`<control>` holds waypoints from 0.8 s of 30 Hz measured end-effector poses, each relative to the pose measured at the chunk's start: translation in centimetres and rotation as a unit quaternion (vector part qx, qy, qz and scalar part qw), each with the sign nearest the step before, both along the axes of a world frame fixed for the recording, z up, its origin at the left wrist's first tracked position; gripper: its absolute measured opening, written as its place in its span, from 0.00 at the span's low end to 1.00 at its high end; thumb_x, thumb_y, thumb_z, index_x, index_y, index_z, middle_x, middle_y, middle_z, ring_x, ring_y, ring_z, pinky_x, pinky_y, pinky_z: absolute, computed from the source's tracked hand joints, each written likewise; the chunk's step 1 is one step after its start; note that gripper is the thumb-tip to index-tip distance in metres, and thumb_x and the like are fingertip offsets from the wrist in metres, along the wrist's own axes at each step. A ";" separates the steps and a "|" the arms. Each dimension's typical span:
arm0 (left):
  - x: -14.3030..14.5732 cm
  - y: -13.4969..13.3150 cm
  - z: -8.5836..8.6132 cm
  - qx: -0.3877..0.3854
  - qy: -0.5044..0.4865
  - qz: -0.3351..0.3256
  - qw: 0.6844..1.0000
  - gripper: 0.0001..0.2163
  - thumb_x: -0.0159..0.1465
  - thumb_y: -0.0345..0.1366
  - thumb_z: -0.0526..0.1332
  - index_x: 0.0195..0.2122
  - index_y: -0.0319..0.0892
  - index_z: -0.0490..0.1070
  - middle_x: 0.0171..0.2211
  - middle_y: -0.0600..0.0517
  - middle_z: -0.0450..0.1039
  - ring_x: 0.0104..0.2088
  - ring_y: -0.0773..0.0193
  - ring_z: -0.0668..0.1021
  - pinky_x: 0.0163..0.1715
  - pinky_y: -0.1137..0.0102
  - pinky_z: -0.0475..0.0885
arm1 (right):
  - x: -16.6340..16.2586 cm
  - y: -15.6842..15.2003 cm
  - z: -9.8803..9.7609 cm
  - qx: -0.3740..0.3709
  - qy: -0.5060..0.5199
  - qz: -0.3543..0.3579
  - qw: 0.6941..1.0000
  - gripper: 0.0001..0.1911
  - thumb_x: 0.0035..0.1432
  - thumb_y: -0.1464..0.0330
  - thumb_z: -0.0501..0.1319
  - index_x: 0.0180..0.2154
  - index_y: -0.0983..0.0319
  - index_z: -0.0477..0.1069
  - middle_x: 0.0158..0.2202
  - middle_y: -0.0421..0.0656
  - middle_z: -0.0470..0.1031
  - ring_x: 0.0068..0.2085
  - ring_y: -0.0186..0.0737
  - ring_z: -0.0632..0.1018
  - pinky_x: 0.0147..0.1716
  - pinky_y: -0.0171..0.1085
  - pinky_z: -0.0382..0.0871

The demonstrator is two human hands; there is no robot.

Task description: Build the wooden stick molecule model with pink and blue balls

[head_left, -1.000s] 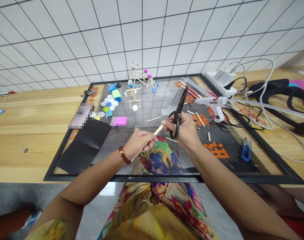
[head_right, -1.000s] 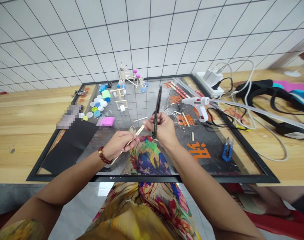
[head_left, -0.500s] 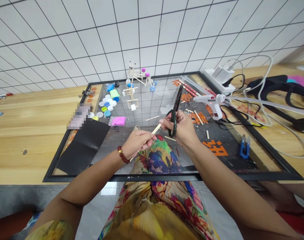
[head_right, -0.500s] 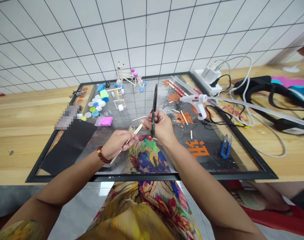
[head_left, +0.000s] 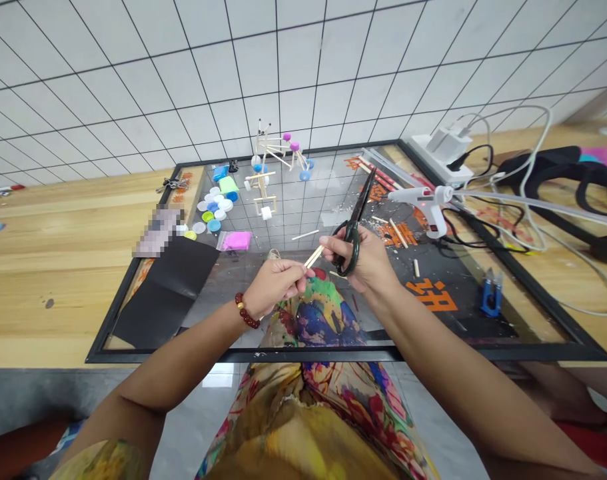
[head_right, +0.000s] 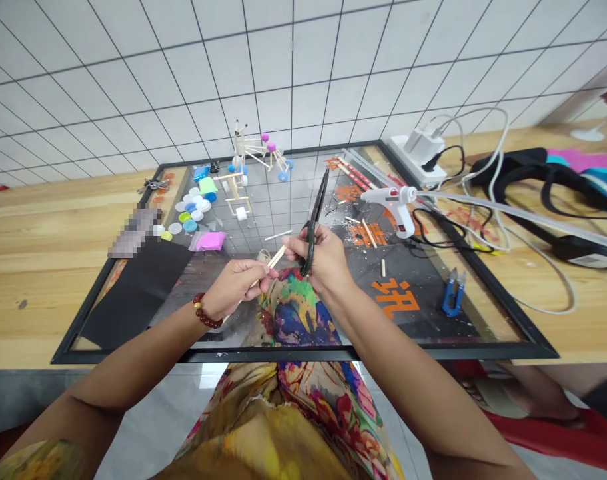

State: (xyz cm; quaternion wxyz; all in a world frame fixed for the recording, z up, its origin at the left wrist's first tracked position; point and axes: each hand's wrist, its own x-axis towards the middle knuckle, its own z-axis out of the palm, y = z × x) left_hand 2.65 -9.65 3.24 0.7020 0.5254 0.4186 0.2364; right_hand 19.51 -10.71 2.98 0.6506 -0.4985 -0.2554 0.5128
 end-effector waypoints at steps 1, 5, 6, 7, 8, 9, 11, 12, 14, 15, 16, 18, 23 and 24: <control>0.0 0.0 -0.1 0.000 -0.001 0.001 1.000 0.09 0.57 0.35 0.58 0.30 0.36 0.75 0.19 0.55 0.66 0.15 0.77 0.58 0.15 0.76 0.47 | -0.1 0.0 0.0 0.009 -0.002 -0.010 1.000 0.28 0.27 0.65 0.79 0.26 0.59 0.63 0.19 0.33 0.71 0.19 0.30 0.73 0.18 0.29 0.69; 0.0 0.0 -0.2 0.008 0.001 0.001 1.000 0.08 0.56 0.34 0.57 0.29 0.36 0.74 0.19 0.56 0.66 0.14 0.78 0.57 0.15 0.76 0.46 | -0.5 0.0 -0.2 0.015 -0.002 -0.021 1.000 0.29 0.26 0.63 0.79 0.26 0.59 0.63 0.18 0.32 0.70 0.20 0.30 0.73 0.20 0.30 0.68; 0.0 0.0 -0.1 0.011 0.001 0.001 1.000 0.08 0.56 0.34 0.57 0.28 0.36 0.74 0.19 0.56 0.65 0.14 0.78 0.57 0.15 0.76 0.46 | -0.4 0.0 -0.2 0.016 -0.007 -0.013 1.000 0.29 0.27 0.62 0.79 0.26 0.59 0.63 0.18 0.32 0.70 0.20 0.30 0.73 0.20 0.31 0.68; 0.0 0.0 0.0 0.013 0.000 0.002 1.000 0.08 0.56 0.35 0.57 0.28 0.36 0.74 0.19 0.56 0.65 0.14 0.78 0.57 0.15 0.76 0.46 | -0.3 0.0 -0.2 0.020 -0.018 -0.006 1.000 0.28 0.28 0.60 0.79 0.26 0.59 0.62 0.19 0.33 0.71 0.21 0.31 0.73 0.21 0.32 0.69; 0.0 0.0 0.1 0.015 -0.001 0.006 1.000 0.08 0.56 0.35 0.58 0.28 0.36 0.74 0.19 0.56 0.65 0.14 0.78 0.57 0.15 0.76 0.46 | -0.2 0.0 -0.2 0.028 -0.038 0.001 0.999 0.28 0.30 0.59 0.78 0.27 0.59 0.63 0.21 0.34 0.72 0.22 0.32 0.74 0.23 0.33 0.70; 0.0 0.0 0.2 0.017 -0.002 0.011 1.000 0.08 0.56 0.35 0.58 0.28 0.36 0.74 0.19 0.56 0.65 0.14 0.78 0.58 0.15 0.76 0.46 | 0.1 -0.1 -0.3 0.040 -0.072 0.001 0.997 0.27 0.32 0.58 0.77 0.28 0.58 0.64 0.23 0.35 0.73 0.24 0.32 0.74 0.25 0.34 0.70; -0.2 0.1 0.5 0.026 -0.007 0.026 0.999 0.08 0.56 0.35 0.59 0.28 0.36 0.74 0.18 0.56 0.65 0.15 0.78 0.58 0.16 0.76 0.47 | 0.7 -0.2 -0.3 0.062 -0.180 -0.010 0.982 0.26 0.35 0.55 0.76 0.30 0.58 0.65 0.26 0.36 0.73 0.26 0.33 0.73 0.27 0.34 0.69; -0.3 0.2 0.7 0.033 -0.012 0.035 0.999 0.08 0.57 0.35 0.59 0.28 0.36 0.74 0.18 0.56 0.65 0.15 0.78 0.58 0.16 0.76 0.47 | 1.1 -0.3 -0.2 0.070 -0.245 -0.015 0.967 0.26 0.36 0.54 0.76 0.30 0.58 0.66 0.26 0.36 0.72 0.27 0.33 0.72 0.27 0.34 0.67; -0.5 0.4 1.0 0.052 -0.026 0.052 0.997 0.08 0.57 0.36 0.59 0.28 0.36 0.74 0.18 0.56 0.65 0.15 0.78 0.58 0.16 0.76 0.48 | 1.7 -0.6 -0.2 0.080 -0.368 -0.003 0.926 0.26 0.36 0.52 0.75 0.30 0.58 0.66 0.26 0.36 0.69 0.26 0.33 0.68 0.26 0.35 0.64; -0.6 0.5 1.1 0.063 -0.033 0.061 0.996 0.09 0.58 0.36 0.59 0.28 0.36 0.74 0.18 0.56 0.65 0.15 0.78 0.59 0.16 0.76 0.48 | 1.9 -0.8 -0.2 0.085 -0.419 0.014 0.904 0.27 0.36 0.51 0.74 0.30 0.58 0.66 0.25 0.37 0.69 0.26 0.34 0.68 0.27 0.35 0.63; -0.7 0.6 1.2 0.073 -0.040 0.068 0.994 0.09 0.58 0.36 0.59 0.28 0.36 0.75 0.18 0.56 0.66 0.15 0.78 0.59 0.16 0.76 0.49 | 2.1 -0.9 -0.2 0.092 -0.464 0.034 0.880 0.27 0.37 0.49 0.73 0.31 0.59 0.66 0.26 0.38 0.69 0.27 0.35 0.68 0.27 0.36 0.62; -0.9 0.9 1.3 0.090 -0.052 0.086 0.991 0.10 0.59 0.38 0.59 0.29 0.36 0.75 0.18 0.55 0.66 0.15 0.78 0.59 0.16 0.76 0.49 | 2.2 -1.1 -0.2 0.104 -0.538 0.067 0.834 0.28 0.40 0.46 0.70 0.33 0.59 0.66 0.28 0.40 0.70 0.29 0.37 0.69 0.29 0.37 0.62; -1.1 1.6 0.7 0.103 -0.071 0.131 0.983 0.11 0.60 0.39 0.59 0.29 0.36 0.75 0.18 0.56 0.66 0.14 0.78 0.59 0.15 0.76 0.49 | 2.2 -1.1 -0.5 0.094 -0.621 0.120 0.769 0.29 0.49 0.43 0.63 0.39 0.61 0.67 0.33 0.45 0.72 0.33 0.43 0.73 0.33 0.40 0.65; -1.1 1.8 0.6 0.104 -0.073 0.137 0.982 0.11 0.60 0.40 0.60 0.29 0.36 0.75 0.18 0.56 0.66 0.14 0.78 0.58 0.15 0.76 0.49 | 2.1 -1.1 -0.5 0.086 -0.628 0.124 0.764 0.29 0.49 0.43 0.62 0.40 0.61 0.67 0.33 0.45 0.73 0.33 0.43 0.73 0.33 0.40 0.65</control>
